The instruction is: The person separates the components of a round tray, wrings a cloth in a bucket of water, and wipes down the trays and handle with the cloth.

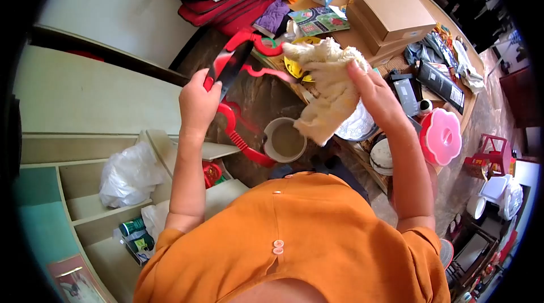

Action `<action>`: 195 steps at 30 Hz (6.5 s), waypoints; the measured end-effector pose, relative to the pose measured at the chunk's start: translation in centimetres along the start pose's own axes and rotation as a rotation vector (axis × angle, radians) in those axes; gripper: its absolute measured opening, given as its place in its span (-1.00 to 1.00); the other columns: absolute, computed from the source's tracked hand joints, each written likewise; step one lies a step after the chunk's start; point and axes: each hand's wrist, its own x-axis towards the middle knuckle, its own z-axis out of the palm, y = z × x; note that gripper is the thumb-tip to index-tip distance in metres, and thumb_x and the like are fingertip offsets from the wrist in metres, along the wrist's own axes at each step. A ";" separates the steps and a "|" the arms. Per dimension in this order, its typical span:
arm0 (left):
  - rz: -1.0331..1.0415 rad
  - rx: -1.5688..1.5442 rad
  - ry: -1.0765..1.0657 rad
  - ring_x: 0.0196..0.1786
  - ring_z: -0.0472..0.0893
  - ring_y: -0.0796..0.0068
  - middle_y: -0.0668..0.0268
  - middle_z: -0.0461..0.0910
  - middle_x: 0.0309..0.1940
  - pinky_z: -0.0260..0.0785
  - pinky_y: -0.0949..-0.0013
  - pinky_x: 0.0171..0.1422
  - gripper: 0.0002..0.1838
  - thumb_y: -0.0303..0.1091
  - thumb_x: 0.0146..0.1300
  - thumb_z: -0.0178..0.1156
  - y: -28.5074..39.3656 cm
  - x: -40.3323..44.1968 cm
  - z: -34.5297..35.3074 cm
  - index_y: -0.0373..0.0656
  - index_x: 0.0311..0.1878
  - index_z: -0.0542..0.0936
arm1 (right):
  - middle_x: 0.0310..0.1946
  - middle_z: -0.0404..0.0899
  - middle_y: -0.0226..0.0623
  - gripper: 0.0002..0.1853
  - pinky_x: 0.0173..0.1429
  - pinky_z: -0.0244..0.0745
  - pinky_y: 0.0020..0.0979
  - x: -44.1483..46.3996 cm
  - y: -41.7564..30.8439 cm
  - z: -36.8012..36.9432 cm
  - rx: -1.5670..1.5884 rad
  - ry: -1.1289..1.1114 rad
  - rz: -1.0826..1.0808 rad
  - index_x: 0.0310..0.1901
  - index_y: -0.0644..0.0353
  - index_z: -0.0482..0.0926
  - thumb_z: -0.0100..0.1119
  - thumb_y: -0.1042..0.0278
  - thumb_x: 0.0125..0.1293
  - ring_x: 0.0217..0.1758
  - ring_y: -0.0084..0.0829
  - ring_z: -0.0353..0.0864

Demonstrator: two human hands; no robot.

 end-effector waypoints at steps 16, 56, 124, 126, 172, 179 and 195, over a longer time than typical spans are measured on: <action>-0.065 -0.004 -0.057 -0.23 0.58 0.06 0.05 0.59 -0.33 0.40 0.21 -0.13 -0.65 -0.33 0.01 0.21 -1.7 -1.5 -0.5 -0.24 -0.10 0.53 | -0.33 0.54 -0.32 -0.37 -0.03 0.34 -0.54 1.5 -3.7 -3.2 -0.332 0.092 -0.236 -0.16 0.36 0.53 -0.16 -0.20 0.33 -0.20 -0.58 0.47; -0.125 -0.634 -0.016 -0.39 0.55 0.56 0.24 0.61 -0.43 0.39 0.46 -0.20 -0.67 -0.48 -0.01 0.22 2.6 -3.2 -1.7 -0.31 -0.11 0.54 | -0.11 0.52 -0.07 -0.46 0.04 0.38 -0.19 3.8 -3.2 9.9 -1.219 0.319 -1.011 0.07 0.32 0.32 0.14 0.21 0.08 0.01 -0.13 0.47; 0.453 0.046 0.059 -0.26 0.54 -0.01 0.01 0.48 -0.17 0.42 0.12 -0.22 -0.79 -0.54 -0.03 0.09 7.2 0.4 -3.3 0.01 -0.32 0.54 | -0.34 0.51 -0.20 -0.83 -0.17 0.43 -0.44 -1.1 -4.0 4.4 -0.106 0.075 -0.761 -0.12 0.24 0.44 -0.12 0.40 0.36 -0.25 -0.37 0.53; 0.417 0.057 0.075 -0.27 0.52 0.01 0.06 0.48 -0.23 0.40 0.14 -0.23 -0.79 -0.57 -0.04 0.07 7.2 0.4 -3.4 -0.03 -0.34 0.53 | -0.31 0.53 -0.16 -0.79 -0.15 0.45 -0.42 -1.6 -4.9 3.9 -0.062 0.158 -0.682 -0.12 0.27 0.44 -0.14 0.33 0.38 -0.25 -0.31 0.55; 0.260 0.089 0.154 -0.28 0.51 0.04 0.20 0.44 -0.18 0.39 0.14 -0.26 -0.82 -0.58 -0.14 0.13 5.9 0.5 -3.4 -0.07 -0.41 0.52 | -0.44 0.56 -0.12 -0.73 -0.32 0.48 -0.22 -1.7 -1.8 9.8 -0.806 0.071 -0.787 -0.27 0.22 0.46 0.11 0.15 0.19 -0.34 -0.10 0.57; 0.252 -0.034 0.194 -0.29 0.51 0.06 0.17 0.46 -0.25 0.37 0.18 -0.27 -0.85 -0.60 -0.14 0.13 4.2 0.8 -3.9 -0.11 -0.45 0.51 | -0.46 0.55 -0.08 -0.67 -0.28 0.45 -0.16 -2.3 -3.4 8.4 -0.868 -0.149 -0.613 -0.32 0.25 0.40 0.12 0.10 0.17 -0.31 -0.04 0.55; 0.081 -0.464 -0.006 -0.37 0.47 0.56 0.31 0.49 -0.40 0.33 0.52 -0.22 -0.78 -0.73 -0.04 0.01 -2.5 2.8 -2.2 -0.24 -0.35 0.54 | -0.66 0.44 -0.24 -0.77 -0.49 0.39 -0.29 -0.7 -1.9 8.8 -0.600 0.052 -1.054 -0.53 0.16 0.46 0.21 0.22 0.10 -0.56 -0.20 0.51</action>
